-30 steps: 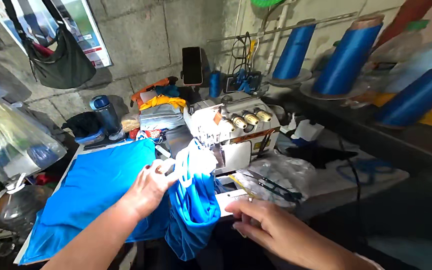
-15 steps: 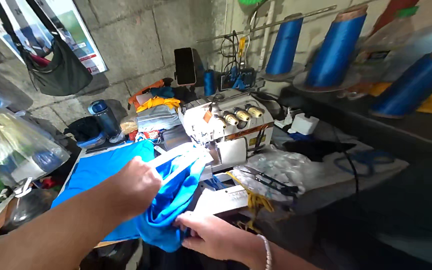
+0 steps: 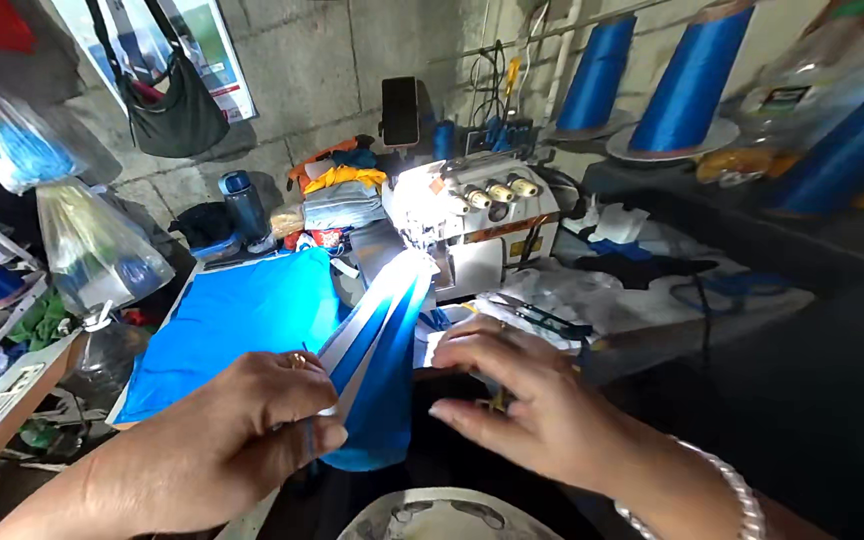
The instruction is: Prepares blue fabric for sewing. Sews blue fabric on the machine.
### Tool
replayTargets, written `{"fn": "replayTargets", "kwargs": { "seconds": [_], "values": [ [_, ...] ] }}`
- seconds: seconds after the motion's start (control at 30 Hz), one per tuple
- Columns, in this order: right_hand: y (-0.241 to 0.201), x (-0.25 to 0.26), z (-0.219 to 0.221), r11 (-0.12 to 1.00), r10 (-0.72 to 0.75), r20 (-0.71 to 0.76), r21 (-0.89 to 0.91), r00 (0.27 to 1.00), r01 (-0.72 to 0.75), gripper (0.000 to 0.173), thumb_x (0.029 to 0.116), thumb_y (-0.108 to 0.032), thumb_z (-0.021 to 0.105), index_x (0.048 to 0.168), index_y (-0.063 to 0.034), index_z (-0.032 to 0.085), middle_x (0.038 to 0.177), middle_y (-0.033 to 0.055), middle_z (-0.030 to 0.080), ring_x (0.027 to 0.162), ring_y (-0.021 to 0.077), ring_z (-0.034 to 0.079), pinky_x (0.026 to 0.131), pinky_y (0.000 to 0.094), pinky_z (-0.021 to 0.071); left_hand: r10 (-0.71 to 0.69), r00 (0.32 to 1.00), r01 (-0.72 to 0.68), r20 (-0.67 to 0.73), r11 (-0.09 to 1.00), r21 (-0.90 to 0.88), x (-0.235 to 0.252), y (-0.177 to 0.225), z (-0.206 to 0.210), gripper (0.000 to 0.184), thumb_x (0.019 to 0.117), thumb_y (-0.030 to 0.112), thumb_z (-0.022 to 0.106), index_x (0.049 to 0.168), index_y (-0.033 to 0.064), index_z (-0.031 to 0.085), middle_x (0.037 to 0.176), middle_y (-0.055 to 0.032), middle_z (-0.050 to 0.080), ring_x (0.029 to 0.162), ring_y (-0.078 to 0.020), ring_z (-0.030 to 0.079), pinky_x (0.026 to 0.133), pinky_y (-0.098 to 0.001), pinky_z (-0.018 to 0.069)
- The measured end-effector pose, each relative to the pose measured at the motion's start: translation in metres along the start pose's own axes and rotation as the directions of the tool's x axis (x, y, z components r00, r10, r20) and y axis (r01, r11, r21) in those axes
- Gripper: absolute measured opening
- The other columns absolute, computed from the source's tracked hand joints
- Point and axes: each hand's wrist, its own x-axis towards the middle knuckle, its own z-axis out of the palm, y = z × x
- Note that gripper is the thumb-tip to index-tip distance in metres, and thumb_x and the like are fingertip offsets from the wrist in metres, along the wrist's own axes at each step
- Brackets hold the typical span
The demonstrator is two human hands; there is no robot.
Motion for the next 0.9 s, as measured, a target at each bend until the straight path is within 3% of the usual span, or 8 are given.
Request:
{"fn": "replayTargets", "kwargs": {
  "seconds": [0.2,0.33,0.47,0.57,0.7,0.77,0.8,0.9],
  "values": [
    [-0.027,0.011,0.035,0.945,-0.238,-0.093,-0.251,0.967,0.209,0.017,0.0932,-0.03,0.065,0.094,-0.0133,0.07,0.095,0.0033,0.063,0.098,0.0186,0.061,0.085,0.0278,0.0514,-0.024,1.0,0.023,0.008,0.998,0.056,0.006,0.008,0.008,0.031,0.1035,0.024,0.049,0.082,0.01,0.066,0.074,0.0085,0.055,0.077,0.0045,0.054,0.071,-0.0111,0.0442],
    [-0.031,0.013,0.036,0.968,-0.239,-0.085,-0.097,0.967,0.231,0.019,0.0962,-0.016,0.059,0.084,-0.0098,0.072,0.085,0.0016,0.064,0.091,0.0139,0.061,0.084,0.0249,0.0506,-0.023,1.0,0.024,-0.011,0.996,0.082,0.008,0.008,0.014,0.029,0.1015,0.022,0.052,0.082,0.0093,0.069,0.073,0.0084,0.057,0.077,0.004,0.055,0.071,-0.011,0.045],
    [-0.039,0.011,0.016,0.981,-0.177,-0.042,0.068,0.983,0.179,0.023,0.0996,-0.017,0.054,0.087,-0.0103,0.072,0.09,-0.002,0.063,0.099,0.008,0.059,0.089,0.0209,0.0479,-0.03,0.999,0.032,-0.011,0.95,0.312,0.012,0.003,0.03,0.032,0.0916,0.046,0.067,0.088,0.0145,0.073,0.08,0.0083,0.066,0.083,-0.0004,0.063,0.072,-0.0178,0.0526],
    [-0.045,0.006,0.009,0.985,-0.17,-0.062,0.026,0.983,0.172,0.022,0.1006,-0.019,0.053,0.087,-0.0116,0.07,0.088,-0.0029,0.06,0.097,0.0074,0.057,0.087,0.0199,0.0461,0.025,0.995,0.022,-0.093,0.881,0.472,0.019,0.002,0.051,0.018,0.0875,0.032,0.069,0.083,0.0146,0.073,0.079,0.0056,0.069,0.086,-0.0078,0.068,0.079,-0.0245,0.0561],
    [-0.026,-0.015,0.015,0.998,-0.05,-0.112,-0.054,0.992,0.044,0.021,0.0998,-0.028,0.059,0.089,-0.0133,0.069,0.086,-0.0033,0.061,0.087,0.0035,0.06,0.078,0.0176,0.0509,0.065,0.979,-0.046,-0.193,0.994,0.102,0.012,0.003,0.05,0.035,0.1039,0.029,0.054,0.079,0.009,0.067,0.076,0.0049,0.062,0.085,-0.0013,0.062,0.083,-0.0194,0.0512],
    [-0.009,-0.033,0.025,0.993,0.075,-0.081,-0.083,0.994,-0.082,0.024,0.0962,-0.033,0.06,0.083,-0.0133,0.067,0.075,-0.004,0.061,0.07,0.0026,0.059,0.064,0.0189,0.051,0.057,0.982,-0.059,-0.178,0.998,-0.008,0.004,0.006,0.048,0.039,0.106,0.032,0.053,0.079,0.0069,0.064,0.076,0.0016,0.061,0.082,-0.0016,0.06,0.077,-0.0185,0.0504],
    [0.0,-0.042,0.031,0.986,0.148,-0.018,-0.07,0.989,-0.149,0.024,0.0948,-0.031,0.061,0.082,-0.0117,0.068,0.071,-0.002,0.063,0.064,0.0057,0.061,0.058,0.0239,0.0528,0.059,0.984,-0.062,-0.17,0.998,-0.013,0.001,0.007,0.049,0.039,0.1058,0.031,0.054,0.077,0.0064,0.062,0.074,0.0005,0.06,0.079,-0.0025,0.06,0.075,-0.0187,0.0497],
    [0.008,-0.051,0.04,0.948,0.309,0.215,0.005,0.927,-0.317,0.019,0.0949,-0.019,0.063,0.089,-0.0055,0.074,0.079,0.0069,0.071,0.072,0.0191,0.07,0.067,0.0412,0.0587,0.074,0.987,-0.068,-0.145,0.996,0.051,-0.003,0.013,0.05,0.037,0.105,0.029,0.054,0.075,0.0075,0.061,0.072,0.0011,0.06,0.079,-0.0035,0.061,0.077,-0.0191,0.0504]
  ]
}}
